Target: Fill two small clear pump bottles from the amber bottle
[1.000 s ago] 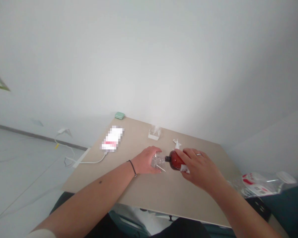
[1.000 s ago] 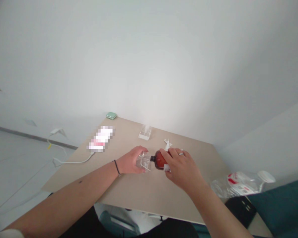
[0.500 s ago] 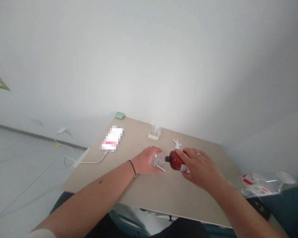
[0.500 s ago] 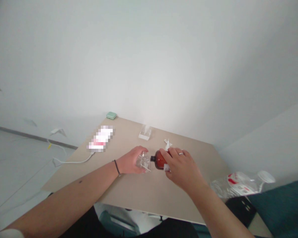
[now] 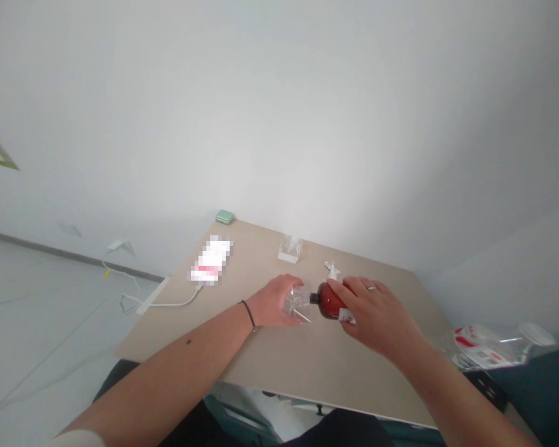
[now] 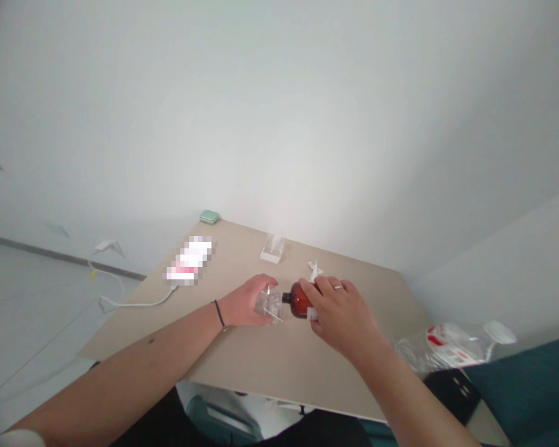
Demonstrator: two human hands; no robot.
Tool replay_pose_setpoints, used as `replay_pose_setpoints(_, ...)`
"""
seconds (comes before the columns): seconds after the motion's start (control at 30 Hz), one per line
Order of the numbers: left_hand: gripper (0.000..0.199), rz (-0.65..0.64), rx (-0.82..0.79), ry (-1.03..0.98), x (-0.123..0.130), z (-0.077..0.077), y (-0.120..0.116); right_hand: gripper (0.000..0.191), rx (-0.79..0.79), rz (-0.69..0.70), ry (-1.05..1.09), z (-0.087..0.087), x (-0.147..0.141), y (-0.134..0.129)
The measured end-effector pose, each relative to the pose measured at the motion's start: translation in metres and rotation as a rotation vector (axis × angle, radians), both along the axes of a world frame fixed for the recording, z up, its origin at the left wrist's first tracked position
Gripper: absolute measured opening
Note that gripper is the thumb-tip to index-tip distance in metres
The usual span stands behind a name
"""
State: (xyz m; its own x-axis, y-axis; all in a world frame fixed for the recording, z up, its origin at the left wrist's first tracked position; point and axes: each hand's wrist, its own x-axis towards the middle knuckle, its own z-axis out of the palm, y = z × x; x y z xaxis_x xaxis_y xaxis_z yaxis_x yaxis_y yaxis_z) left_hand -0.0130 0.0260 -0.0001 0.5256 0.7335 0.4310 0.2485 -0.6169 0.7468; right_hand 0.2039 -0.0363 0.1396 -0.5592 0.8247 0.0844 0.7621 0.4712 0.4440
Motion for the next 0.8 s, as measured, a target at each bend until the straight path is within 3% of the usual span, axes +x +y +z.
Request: replay_pose_setpoints(0.8,0.078,0.011,0.011,-0.004,0.0005,-0.0006,-0.0002,0.057,0.002,0.016,-0.031,0.0056,-0.0044,0.0023)
